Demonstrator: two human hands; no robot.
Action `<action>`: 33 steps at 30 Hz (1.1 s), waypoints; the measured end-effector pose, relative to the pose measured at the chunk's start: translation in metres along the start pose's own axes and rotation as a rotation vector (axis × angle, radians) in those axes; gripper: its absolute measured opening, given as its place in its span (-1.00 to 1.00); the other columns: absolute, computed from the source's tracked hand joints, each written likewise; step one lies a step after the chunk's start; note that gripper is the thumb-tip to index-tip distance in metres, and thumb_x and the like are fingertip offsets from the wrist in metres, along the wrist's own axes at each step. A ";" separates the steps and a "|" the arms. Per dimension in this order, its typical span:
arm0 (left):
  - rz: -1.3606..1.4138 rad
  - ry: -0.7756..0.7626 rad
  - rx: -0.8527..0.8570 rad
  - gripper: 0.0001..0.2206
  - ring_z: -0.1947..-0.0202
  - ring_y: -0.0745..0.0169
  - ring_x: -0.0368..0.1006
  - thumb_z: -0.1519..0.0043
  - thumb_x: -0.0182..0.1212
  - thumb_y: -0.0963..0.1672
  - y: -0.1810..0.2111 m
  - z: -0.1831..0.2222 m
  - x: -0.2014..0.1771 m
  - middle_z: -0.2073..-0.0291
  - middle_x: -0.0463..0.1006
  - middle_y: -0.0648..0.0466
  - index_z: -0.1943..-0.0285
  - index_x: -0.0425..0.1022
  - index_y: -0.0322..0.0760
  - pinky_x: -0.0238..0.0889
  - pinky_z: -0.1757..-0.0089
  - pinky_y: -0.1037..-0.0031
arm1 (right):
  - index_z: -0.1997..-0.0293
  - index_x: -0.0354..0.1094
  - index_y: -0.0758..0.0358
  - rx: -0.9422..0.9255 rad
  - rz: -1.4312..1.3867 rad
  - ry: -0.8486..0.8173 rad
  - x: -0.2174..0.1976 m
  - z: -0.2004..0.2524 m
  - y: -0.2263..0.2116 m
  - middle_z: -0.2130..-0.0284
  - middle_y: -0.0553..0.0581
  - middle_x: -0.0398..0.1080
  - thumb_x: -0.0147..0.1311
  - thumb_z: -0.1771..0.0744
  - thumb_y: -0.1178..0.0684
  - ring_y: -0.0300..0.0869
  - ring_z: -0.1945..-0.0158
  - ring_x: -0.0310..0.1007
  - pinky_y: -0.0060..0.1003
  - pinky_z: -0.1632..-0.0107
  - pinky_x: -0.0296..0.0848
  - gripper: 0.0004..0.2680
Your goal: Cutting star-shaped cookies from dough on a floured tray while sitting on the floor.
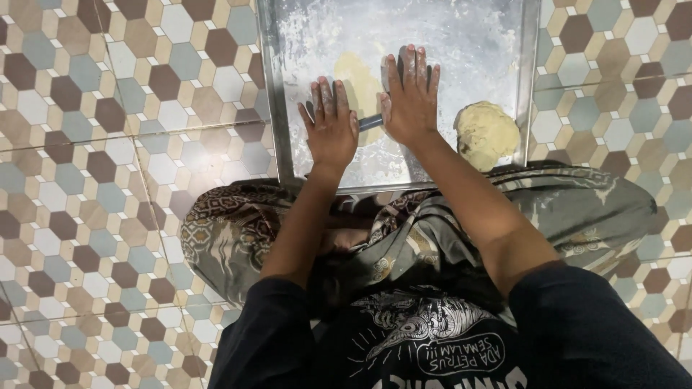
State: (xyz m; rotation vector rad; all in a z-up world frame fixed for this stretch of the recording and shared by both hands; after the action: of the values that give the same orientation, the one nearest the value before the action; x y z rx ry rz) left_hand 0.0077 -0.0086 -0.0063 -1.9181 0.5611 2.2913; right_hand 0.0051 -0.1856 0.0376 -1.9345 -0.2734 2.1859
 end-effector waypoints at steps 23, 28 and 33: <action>-0.015 -0.281 0.159 -0.23 -0.54 -0.38 -0.60 -0.41 -0.29 0.16 0.027 0.057 -0.002 -0.56 -0.38 -0.42 -0.63 -0.37 -0.40 -0.61 -0.32 -0.32 | -0.53 -0.23 0.54 -0.006 -0.001 -0.073 0.002 0.062 0.008 -0.51 0.51 -0.31 -0.23 -0.44 -0.13 0.23 -0.56 -0.53 0.33 -0.45 -0.50 -0.45; -0.055 -0.370 0.164 -0.18 -0.56 -0.35 -0.57 -0.40 -0.26 0.19 0.035 0.073 -0.017 -0.57 -0.42 -0.38 -0.64 -0.44 -0.35 -0.60 -0.36 -0.28 | -0.57 -0.35 0.42 0.046 0.047 -0.176 -0.007 0.079 0.004 -0.54 0.41 -0.44 -0.37 -0.46 -0.20 0.16 -0.59 -0.61 0.29 -0.48 -0.57 -0.45; -0.048 -0.364 0.177 -0.28 -0.60 -0.22 -0.55 -0.46 -0.27 0.11 0.028 0.075 -0.013 -0.60 -0.43 -0.30 -0.66 -0.43 -0.30 -0.63 -0.39 -0.27 | -0.60 -0.44 0.31 0.091 0.049 -0.247 -0.019 0.088 0.005 -0.57 0.34 -0.51 -0.48 -0.47 -0.30 0.13 -0.61 -0.63 0.27 -0.51 -0.66 -0.43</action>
State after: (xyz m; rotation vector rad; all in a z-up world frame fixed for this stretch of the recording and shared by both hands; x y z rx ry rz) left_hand -0.0679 -0.0063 0.0229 -1.3770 0.6368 2.3868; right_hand -0.0802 -0.1952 0.0652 -1.6417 -0.1625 2.4248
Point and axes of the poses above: each hand's wrist, its own z-axis away from the middle knuckle, its own x-axis out of the palm, y = z × x, the point moved 2 cm from there along -z, towards the middle knuckle
